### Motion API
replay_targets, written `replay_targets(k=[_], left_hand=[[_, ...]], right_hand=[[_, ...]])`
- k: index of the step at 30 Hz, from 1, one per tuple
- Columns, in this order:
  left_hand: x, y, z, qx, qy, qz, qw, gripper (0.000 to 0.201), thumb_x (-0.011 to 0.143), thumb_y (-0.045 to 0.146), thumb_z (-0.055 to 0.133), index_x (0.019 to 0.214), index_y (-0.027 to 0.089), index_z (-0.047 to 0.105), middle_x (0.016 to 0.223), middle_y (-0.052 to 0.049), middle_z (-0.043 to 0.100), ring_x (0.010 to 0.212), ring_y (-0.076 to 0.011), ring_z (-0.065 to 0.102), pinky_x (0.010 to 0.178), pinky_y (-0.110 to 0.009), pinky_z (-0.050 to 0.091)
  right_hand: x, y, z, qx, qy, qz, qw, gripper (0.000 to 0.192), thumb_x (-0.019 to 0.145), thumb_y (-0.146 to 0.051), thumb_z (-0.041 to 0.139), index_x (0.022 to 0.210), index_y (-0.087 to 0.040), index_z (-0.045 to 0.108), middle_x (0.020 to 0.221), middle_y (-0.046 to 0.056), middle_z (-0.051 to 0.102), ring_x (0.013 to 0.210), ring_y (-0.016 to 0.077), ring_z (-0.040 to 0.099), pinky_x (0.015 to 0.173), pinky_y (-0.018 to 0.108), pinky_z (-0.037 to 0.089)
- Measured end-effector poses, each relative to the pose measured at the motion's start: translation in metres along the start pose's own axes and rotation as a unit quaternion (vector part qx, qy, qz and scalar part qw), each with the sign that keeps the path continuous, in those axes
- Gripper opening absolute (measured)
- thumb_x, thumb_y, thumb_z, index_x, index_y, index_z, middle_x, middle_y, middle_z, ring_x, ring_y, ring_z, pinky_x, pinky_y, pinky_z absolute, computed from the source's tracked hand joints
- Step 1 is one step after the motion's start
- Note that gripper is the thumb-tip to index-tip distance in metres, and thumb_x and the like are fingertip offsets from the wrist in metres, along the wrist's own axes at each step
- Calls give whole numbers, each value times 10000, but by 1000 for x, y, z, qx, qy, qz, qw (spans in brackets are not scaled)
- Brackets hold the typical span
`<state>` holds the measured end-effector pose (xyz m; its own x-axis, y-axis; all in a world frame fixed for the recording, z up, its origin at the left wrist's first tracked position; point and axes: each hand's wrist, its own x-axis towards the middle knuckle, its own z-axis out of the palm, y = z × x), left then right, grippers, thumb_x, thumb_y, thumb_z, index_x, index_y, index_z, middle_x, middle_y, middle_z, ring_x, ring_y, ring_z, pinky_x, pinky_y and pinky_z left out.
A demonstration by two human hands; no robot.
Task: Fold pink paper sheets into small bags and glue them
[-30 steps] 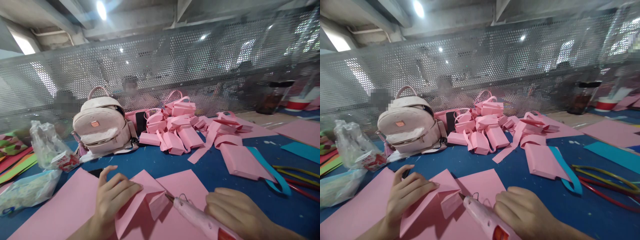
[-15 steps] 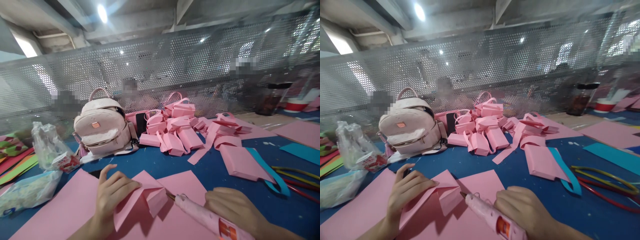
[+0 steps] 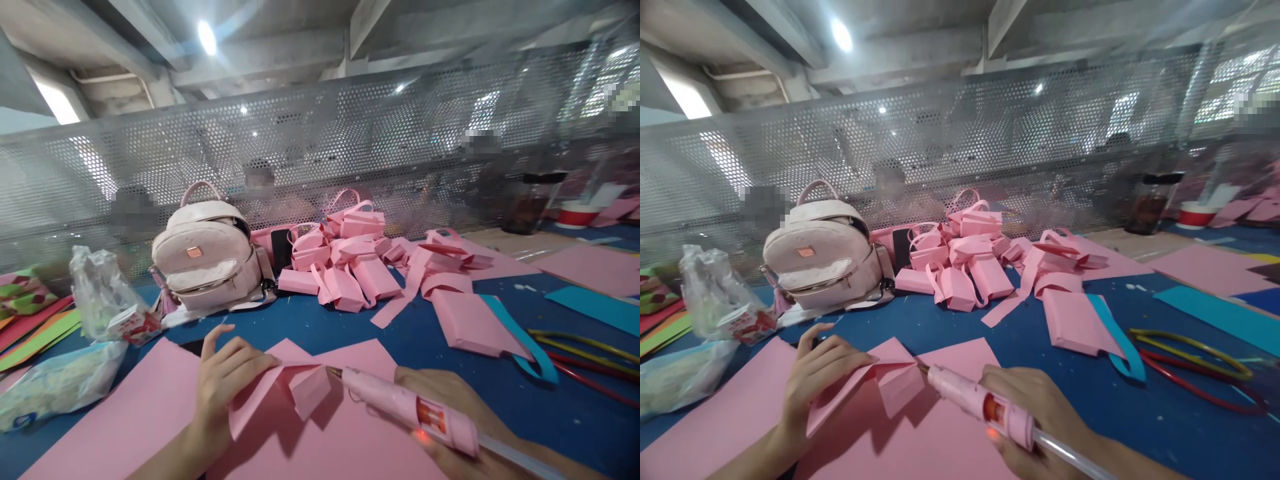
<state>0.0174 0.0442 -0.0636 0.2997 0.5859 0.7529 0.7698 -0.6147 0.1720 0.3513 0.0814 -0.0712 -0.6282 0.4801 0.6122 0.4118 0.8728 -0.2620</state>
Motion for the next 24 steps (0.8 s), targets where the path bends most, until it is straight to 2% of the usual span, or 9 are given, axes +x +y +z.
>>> replay_targets(k=[2,4,8,10,12,15,20,24], left_hand=[[0,1,-1,-6,-7,4,1000,266,997,194,428,1010,244,688,816,-7,760,720,-183,646,1051,-473,268],[0,2,-2,-20,-8,10,1000,231,980,221,454,1031,240,678,836,-16,758,728,-190,645,1040,-483,263],[1,4,-3,-35,7,3,999,185,963,219,503,1020,243,678,824,-11,747,712,-189,644,1035,-490,259],[1,5,-4,-35,12,-2,999,154,956,211,539,1000,240,684,810,-6,745,704,-185,646,1039,-487,270],[1,6,-6,-32,16,-12,999,136,952,193,563,972,235,691,809,0,747,703,-178,650,1049,-482,281],[3,6,-8,-22,20,-21,999,137,954,172,580,937,232,702,807,12,751,703,-164,655,1043,-463,293],[3,5,-8,-9,25,-11,1000,138,963,199,584,919,230,711,777,16,749,687,-162,652,1020,-462,304],[3,5,-10,-4,23,-12,1000,164,973,236,574,889,230,716,800,13,761,713,-165,669,1045,-460,303]], right_hand=[[3,1,-3,35,1,15,999,235,985,-321,403,785,-248,503,648,11,593,518,185,573,517,294,458],[8,4,-9,42,-1,45,998,188,979,-298,438,853,-243,566,681,14,639,575,197,630,552,284,507],[21,14,-23,83,7,120,989,270,986,-325,479,1142,-196,658,896,81,763,804,256,734,690,301,598],[28,19,-32,68,-12,149,986,272,982,-360,506,1073,-191,698,911,85,772,817,261,738,704,298,594],[31,25,-41,46,-62,148,986,285,983,-382,506,1021,-199,721,887,71,768,832,261,735,715,297,582],[27,34,-49,2,-92,194,977,315,971,-449,534,887,-212,725,728,48,737,727,254,723,636,295,554],[7,42,-47,-10,-102,328,939,449,963,-532,471,791,-174,680,605,55,689,506,217,651,517,307,497],[-4,39,-46,-16,-91,364,927,443,953,-542,490,769,-179,663,566,45,673,491,212,650,508,302,477]])
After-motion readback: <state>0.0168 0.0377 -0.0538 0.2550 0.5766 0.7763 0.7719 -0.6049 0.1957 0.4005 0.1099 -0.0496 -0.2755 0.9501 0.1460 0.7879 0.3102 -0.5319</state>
